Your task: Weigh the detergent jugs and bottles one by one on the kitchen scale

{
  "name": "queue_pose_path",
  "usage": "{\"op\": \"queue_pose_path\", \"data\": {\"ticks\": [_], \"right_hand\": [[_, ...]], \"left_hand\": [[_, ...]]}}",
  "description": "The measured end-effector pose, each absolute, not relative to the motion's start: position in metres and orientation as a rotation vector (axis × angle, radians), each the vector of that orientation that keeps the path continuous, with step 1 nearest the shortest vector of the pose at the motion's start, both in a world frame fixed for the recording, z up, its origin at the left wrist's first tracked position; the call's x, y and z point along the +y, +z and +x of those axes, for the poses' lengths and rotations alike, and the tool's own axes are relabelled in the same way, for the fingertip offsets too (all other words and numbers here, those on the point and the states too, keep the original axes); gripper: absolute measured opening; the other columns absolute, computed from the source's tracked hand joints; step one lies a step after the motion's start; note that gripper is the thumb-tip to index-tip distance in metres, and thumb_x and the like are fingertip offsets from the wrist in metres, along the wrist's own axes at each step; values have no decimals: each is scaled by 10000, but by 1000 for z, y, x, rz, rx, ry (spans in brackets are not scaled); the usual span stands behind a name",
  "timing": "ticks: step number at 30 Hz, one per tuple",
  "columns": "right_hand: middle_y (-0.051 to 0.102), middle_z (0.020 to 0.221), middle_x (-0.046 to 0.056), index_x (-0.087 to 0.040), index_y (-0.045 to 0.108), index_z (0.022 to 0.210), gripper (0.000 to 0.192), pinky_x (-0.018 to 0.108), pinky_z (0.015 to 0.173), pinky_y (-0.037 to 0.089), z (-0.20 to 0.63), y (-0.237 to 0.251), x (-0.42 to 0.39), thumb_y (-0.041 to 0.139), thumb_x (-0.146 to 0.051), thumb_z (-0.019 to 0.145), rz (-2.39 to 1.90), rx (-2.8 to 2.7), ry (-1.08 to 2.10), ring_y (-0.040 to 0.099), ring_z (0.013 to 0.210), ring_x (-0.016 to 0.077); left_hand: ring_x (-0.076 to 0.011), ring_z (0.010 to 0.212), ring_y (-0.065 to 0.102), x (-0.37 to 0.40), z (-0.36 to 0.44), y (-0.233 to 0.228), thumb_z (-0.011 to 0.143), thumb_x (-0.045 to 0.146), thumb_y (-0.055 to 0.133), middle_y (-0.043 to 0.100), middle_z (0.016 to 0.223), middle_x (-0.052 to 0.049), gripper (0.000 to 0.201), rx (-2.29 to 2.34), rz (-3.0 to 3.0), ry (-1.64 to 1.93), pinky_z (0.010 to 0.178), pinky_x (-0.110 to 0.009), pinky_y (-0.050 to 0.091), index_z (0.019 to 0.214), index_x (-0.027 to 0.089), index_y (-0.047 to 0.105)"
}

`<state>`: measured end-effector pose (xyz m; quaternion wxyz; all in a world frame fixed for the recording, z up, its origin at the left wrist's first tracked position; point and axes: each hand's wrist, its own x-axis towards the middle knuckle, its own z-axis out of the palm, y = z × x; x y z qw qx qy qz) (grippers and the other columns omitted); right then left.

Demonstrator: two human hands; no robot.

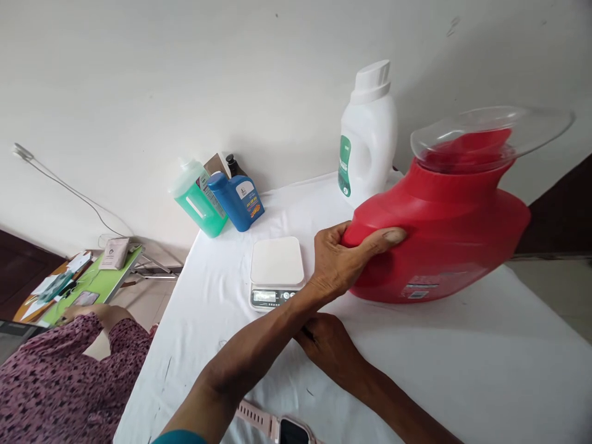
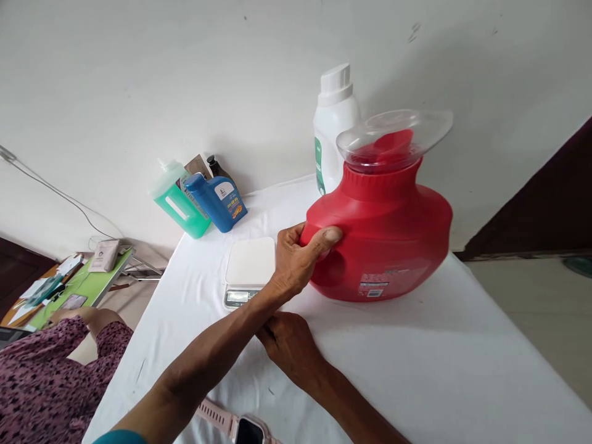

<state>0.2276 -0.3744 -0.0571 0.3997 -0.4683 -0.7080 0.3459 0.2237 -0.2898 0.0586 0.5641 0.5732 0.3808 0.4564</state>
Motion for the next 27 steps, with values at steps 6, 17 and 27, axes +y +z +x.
{"op": "queue_pose_path", "data": {"ticks": [6,17,27], "right_hand": [[592,616,10,-197,454,655,329,266,558,324,228,-54,-375,428,-297,966,-1158,-1800,910,559,574,148],[414,560,-32,-201,342,625,459,266,541,262,226,-60,-375,449,-392,1028,-1137,-1841,795,365,522,105],[365,554,-37,-204,315,622,490,273,524,249,228,-56,-375,433,-431,1040,-1139,-1848,782,316,516,101]], "left_hand": [[-80,555,326,-286,224,66,604,601,852,372,565,27,571,892,1273,1111,514,-284,280,539,190,462],[-66,475,216,-262,152,104,775,656,704,233,522,46,613,884,1303,1600,457,-260,189,571,217,328],[-51,428,214,-246,76,97,827,542,698,206,526,64,582,1097,1220,1828,412,-257,157,585,220,277]]}}
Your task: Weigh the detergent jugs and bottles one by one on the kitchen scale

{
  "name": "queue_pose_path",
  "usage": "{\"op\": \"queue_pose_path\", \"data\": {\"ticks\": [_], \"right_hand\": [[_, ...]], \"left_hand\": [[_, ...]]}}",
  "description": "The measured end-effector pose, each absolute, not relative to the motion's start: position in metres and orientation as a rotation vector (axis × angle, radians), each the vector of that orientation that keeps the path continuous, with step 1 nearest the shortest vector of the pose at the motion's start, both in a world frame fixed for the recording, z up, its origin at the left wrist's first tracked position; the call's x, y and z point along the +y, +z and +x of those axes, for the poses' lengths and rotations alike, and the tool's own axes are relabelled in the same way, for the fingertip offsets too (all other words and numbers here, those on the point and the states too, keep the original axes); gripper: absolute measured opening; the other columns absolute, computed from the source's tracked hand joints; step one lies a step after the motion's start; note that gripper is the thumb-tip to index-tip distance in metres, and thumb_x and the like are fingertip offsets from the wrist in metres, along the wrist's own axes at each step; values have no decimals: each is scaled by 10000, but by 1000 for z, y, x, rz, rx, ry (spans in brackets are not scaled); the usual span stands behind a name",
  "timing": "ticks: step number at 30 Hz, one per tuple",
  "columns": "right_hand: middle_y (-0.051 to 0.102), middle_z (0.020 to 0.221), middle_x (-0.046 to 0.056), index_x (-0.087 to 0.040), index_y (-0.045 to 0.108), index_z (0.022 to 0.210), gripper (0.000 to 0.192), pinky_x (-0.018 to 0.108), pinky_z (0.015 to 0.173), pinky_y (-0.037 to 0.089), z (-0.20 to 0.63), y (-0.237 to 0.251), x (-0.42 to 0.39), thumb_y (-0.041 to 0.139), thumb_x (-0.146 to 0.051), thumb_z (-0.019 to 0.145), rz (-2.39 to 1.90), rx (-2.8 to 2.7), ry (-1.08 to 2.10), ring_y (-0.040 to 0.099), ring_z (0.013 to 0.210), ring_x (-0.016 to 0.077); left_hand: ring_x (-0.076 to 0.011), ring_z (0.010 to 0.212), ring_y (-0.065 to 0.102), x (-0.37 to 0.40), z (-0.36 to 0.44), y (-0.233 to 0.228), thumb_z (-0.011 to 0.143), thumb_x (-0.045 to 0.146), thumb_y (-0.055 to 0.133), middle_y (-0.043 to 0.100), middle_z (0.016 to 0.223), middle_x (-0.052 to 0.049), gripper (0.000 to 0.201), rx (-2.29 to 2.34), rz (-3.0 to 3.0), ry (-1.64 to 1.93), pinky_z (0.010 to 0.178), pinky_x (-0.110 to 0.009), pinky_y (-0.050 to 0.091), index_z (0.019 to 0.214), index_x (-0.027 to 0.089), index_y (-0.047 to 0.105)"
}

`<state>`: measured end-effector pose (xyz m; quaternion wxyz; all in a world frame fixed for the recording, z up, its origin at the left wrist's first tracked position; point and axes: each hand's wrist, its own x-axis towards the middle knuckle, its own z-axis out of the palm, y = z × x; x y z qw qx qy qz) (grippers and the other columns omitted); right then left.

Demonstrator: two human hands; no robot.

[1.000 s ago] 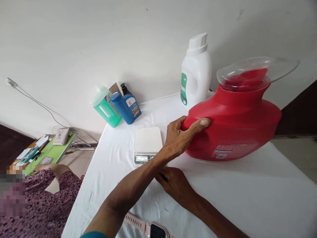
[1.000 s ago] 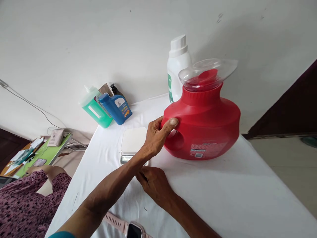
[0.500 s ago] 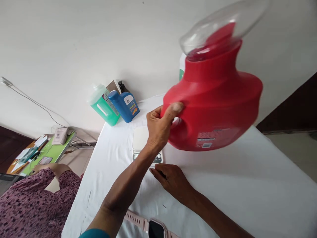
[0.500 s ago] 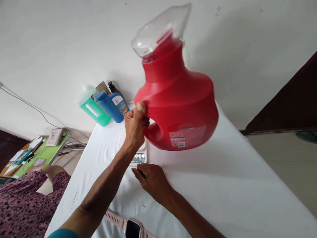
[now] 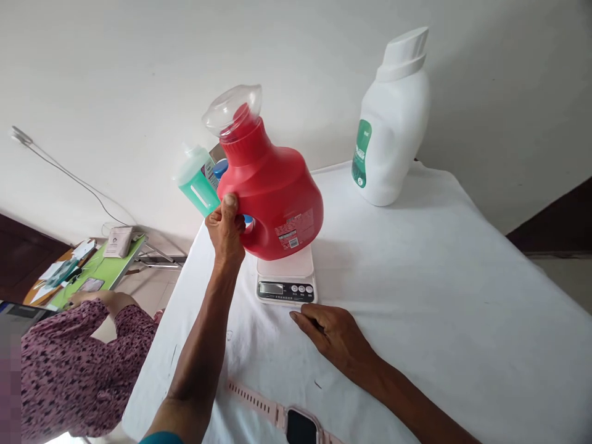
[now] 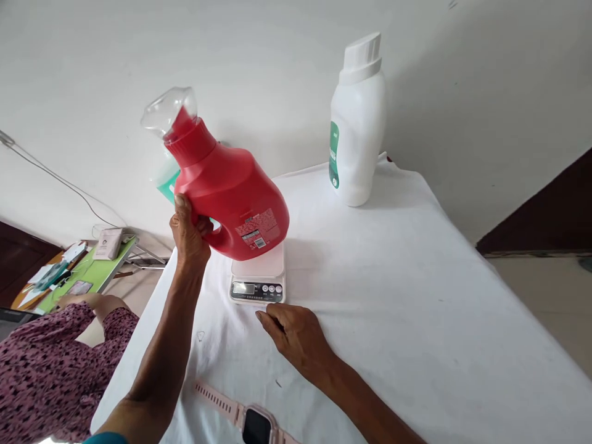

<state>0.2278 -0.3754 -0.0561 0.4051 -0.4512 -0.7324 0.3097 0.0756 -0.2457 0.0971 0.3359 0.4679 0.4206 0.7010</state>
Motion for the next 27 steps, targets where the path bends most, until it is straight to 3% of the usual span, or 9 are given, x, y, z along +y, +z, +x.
{"op": "queue_pose_path", "data": {"ticks": [7,18,23,27], "right_hand": [[349,557,-40,-210,271,640,485,271,521,256,228,-56,-374,425,-440,1039,-1153,-1842,817,307,518,102],[414,561,-20,-213,330,615,502,270,513,280,229,-49,-376,409,-462,1045,-1164,-1841,829,347,515,111],[376,552,-31,-216,300,624,480,276,520,269,228,-52,-376,419,-431,1037,-1158,-1845,794,330,510,112],[382,552,-31,-220,294,622,480,280,526,267,228,-53,-375,421,-433,1034,-1153,-1856,779,342,507,116]], "left_hand": [[-42,438,165,-248,56,83,713,659,758,179,521,70,683,1123,1240,1789,408,-249,127,582,215,256],[-46,437,181,-247,54,72,702,730,734,199,521,71,701,1156,1206,1740,413,-250,138,588,218,268],[-59,430,259,-246,49,73,713,734,730,250,508,63,669,1148,1178,1654,417,-248,210,573,214,333],[-92,471,392,-247,41,78,801,776,603,396,524,19,634,1160,1278,1611,470,-259,337,570,202,465]]}}
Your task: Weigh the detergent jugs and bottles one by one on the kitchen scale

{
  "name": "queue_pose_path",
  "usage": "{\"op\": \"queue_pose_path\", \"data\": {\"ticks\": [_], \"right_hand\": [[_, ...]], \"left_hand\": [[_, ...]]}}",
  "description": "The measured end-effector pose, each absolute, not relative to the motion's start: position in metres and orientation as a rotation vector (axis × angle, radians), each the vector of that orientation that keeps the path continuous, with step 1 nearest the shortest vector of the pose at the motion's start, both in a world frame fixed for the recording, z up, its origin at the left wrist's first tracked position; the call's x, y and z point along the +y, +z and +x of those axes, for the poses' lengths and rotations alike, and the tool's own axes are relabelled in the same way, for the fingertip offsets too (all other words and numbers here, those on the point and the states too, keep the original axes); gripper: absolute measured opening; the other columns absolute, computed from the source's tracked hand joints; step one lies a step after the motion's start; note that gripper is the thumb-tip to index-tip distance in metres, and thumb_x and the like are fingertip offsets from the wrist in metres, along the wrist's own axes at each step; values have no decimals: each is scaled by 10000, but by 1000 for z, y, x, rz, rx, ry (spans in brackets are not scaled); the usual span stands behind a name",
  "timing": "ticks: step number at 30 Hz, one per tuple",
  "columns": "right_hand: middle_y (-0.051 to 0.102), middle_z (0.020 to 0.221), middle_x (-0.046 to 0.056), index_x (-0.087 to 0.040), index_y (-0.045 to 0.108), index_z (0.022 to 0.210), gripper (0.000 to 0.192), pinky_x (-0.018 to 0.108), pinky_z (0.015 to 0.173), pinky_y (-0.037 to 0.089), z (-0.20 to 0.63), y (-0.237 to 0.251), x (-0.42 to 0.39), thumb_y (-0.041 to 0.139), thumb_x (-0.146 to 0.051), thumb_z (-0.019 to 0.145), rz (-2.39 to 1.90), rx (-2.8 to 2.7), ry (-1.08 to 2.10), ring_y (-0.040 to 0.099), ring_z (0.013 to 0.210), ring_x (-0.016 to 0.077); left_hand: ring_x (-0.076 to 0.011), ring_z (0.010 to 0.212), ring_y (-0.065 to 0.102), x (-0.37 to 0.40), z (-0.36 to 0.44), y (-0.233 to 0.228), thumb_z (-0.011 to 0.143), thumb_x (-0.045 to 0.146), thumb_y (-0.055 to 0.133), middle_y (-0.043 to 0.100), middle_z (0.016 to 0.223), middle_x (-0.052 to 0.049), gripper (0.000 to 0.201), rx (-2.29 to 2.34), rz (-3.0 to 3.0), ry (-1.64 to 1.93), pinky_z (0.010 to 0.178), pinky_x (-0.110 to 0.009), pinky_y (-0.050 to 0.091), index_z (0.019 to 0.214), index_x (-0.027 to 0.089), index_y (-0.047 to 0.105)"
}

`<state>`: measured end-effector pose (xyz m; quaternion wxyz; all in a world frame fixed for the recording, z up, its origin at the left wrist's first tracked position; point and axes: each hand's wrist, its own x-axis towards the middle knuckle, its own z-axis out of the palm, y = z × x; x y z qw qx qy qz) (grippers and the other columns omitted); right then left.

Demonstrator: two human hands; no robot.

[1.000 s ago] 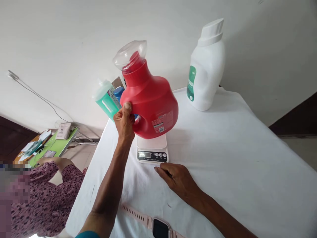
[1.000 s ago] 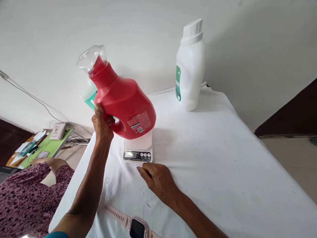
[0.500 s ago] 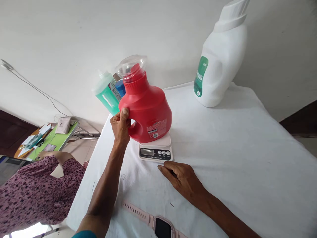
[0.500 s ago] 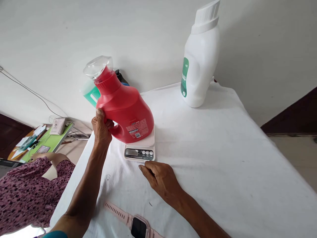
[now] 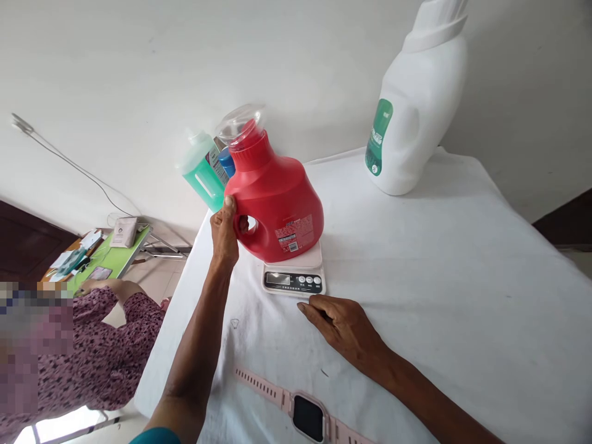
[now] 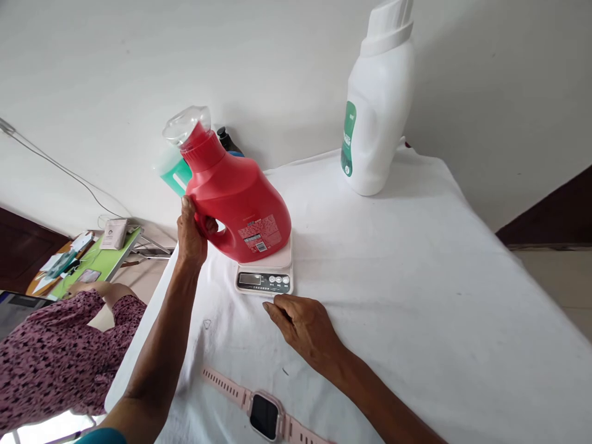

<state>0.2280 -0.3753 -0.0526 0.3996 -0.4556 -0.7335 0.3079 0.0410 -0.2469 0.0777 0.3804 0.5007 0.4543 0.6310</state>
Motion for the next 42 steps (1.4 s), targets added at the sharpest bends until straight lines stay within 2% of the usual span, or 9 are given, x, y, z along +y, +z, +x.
{"op": "queue_pose_path", "data": {"ticks": [3,6,10,14,17,31,42], "right_hand": [[373,551,-31,-218,283,625,489,282,527,267,228,-53,-375,414,-449,1036,-1151,-1863,776,340,510,115],[370,552,-33,-215,277,636,492,282,530,270,228,-53,-375,402,-467,1038,-1152,-1866,768,337,511,112],[365,555,-38,-213,273,651,476,277,530,267,228,-52,-374,412,-448,1040,-1150,-1866,765,323,511,105],[369,554,-36,-213,274,648,474,271,522,259,228,-53,-375,422,-438,1037,-1142,-1866,760,324,510,104],[361,551,-38,-213,265,649,477,268,517,251,228,-55,-375,432,-440,1034,-1140,-1859,752,323,507,101],[335,564,-45,-216,253,673,453,266,523,248,228,-52,-374,441,-402,1040,-1105,-1866,720,312,508,103],[334,564,-47,-218,253,676,444,266,520,247,228,-52,-375,441,-387,1041,-1102,-1876,705,312,507,106]], "left_hand": [[-126,553,494,-244,30,73,832,848,445,500,591,-18,693,1171,1383,1577,528,-267,407,620,198,557],[-129,576,498,-240,14,48,844,860,384,516,608,-18,721,1265,1328,1586,553,-263,417,646,192,567],[-92,496,351,-241,-2,-3,878,778,478,382,501,25,682,1502,1187,1595,503,-253,314,534,194,399],[-71,471,246,-243,-6,-32,891,738,510,290,492,54,658,1481,1152,1585,474,-260,213,558,210,299],[-64,479,213,-241,-6,-35,877,715,557,267,500,58,652,1470,1159,1576,474,-262,183,577,214,267],[-65,508,218,-239,-8,-38,843,663,641,278,520,56,632,1484,1192,1577,489,-255,179,578,203,297],[-68,548,192,-238,-12,-43,859,591,642,262,560,54,584,1478,1268,1534,513,-259,160,614,202,283]]}}
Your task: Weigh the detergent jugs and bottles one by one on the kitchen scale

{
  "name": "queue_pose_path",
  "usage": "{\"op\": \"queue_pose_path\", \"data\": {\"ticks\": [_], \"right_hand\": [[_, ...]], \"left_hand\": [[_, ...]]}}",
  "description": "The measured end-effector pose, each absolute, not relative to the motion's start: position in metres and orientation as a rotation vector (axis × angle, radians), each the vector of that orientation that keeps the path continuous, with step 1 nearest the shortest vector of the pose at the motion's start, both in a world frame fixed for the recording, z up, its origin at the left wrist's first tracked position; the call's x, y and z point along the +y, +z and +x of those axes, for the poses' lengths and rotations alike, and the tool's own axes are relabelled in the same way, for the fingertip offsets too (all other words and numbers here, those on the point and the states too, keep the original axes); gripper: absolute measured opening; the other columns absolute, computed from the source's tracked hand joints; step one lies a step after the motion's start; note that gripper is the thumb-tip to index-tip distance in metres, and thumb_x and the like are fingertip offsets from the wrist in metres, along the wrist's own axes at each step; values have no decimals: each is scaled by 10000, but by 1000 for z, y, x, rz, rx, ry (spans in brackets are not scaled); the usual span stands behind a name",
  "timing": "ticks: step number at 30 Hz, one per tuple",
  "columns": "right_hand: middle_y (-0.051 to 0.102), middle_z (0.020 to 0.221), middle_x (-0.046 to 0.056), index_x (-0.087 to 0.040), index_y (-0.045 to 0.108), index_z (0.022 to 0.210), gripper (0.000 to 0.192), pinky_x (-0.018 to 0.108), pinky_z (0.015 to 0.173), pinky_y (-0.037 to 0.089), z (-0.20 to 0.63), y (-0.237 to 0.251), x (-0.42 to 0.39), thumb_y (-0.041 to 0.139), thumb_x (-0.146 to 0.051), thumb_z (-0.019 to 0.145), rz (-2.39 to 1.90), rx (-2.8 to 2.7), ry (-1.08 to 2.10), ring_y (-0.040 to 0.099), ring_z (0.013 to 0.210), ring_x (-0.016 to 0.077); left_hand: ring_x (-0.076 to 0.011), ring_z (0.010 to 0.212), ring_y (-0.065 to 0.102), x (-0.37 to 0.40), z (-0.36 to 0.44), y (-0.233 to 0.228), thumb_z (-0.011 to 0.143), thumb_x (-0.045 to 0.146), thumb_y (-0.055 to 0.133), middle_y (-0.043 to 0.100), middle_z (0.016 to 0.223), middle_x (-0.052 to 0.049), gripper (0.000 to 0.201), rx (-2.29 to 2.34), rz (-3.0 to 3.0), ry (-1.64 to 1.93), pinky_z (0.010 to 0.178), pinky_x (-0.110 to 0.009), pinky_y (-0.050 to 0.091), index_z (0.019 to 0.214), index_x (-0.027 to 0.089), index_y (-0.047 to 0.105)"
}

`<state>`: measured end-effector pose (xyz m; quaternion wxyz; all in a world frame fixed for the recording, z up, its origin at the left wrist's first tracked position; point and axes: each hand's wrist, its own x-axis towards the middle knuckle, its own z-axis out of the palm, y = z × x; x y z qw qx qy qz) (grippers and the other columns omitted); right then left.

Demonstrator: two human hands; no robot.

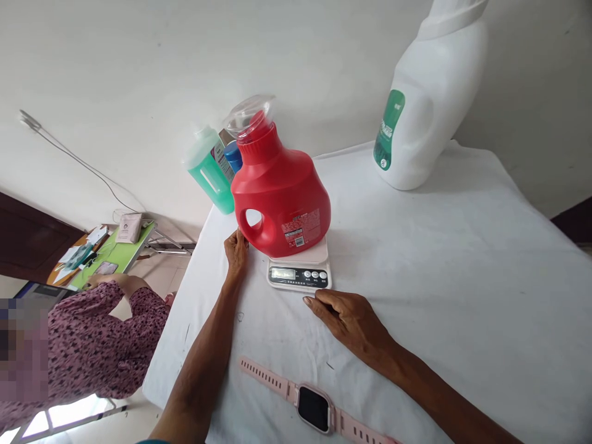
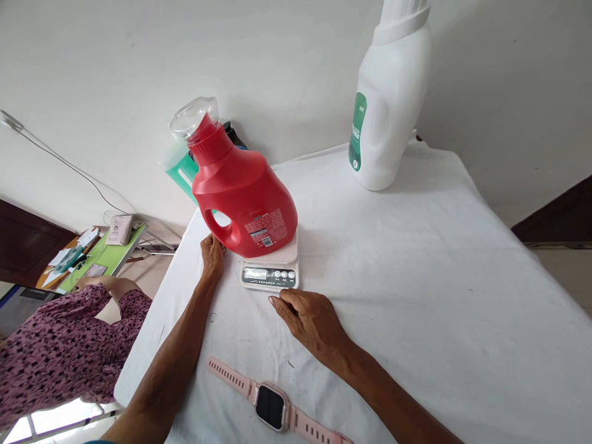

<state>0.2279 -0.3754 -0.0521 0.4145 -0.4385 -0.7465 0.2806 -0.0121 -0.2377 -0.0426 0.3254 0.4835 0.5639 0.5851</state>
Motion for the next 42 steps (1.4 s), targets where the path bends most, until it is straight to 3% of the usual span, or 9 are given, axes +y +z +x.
{"op": "queue_pose_path", "data": {"ticks": [8,22,25,29,32,36,42], "right_hand": [[327,571,-48,-219,251,677,448,268,518,250,228,-53,-375,447,-396,1039,-1102,-1867,708,305,514,106],[351,562,-42,-213,267,656,474,266,522,258,228,-54,-375,437,-438,1036,-1129,-1864,756,316,517,103],[369,556,-37,-214,280,643,479,268,521,264,228,-52,-375,431,-438,1038,-1134,-1869,759,324,513,106],[392,557,-29,-215,291,630,489,272,515,268,229,-49,-376,424,-443,1042,-1145,-1869,759,335,514,110],[386,560,-31,-216,283,636,484,271,516,272,229,-50,-376,425,-441,1040,-1139,-1864,773,339,516,110],[374,555,-36,-218,272,637,483,268,513,272,228,-52,-376,440,-439,1033,-1144,-1859,772,338,510,110],[367,551,-39,-218,290,632,472,266,514,279,228,-52,-375,439,-410,1036,-1138,-1876,739,345,506,108]], "left_hand": [[-72,546,211,-239,-14,-41,890,540,614,288,553,49,541,1506,1304,1492,520,-264,167,611,198,299],[-87,522,306,-251,-4,-21,902,622,578,361,515,29,595,1495,1288,1493,519,-256,276,552,188,368],[-102,551,369,-257,4,-12,903,675,540,424,563,18,568,1392,1287,1512,548,-248,349,624,185,474],[-148,700,559,-263,12,2,919,767,377,624,782,-52,651,1306,1258,1534,635,-256,441,863,184,660],[-168,808,612,-265,20,16,904,775,408,663,878,-74,664,1296,1430,1546,718,-264,462,901,178,698],[-151,746,561,-263,32,36,875,710,557,618,786,-40,553,1214,1596,1611,721,-267,438,783,172,650],[-85,547,364,-257,43,56,745,633,761,417,573,32,522,1179,1514,1632,554,-254,329,652,175,528]]}}
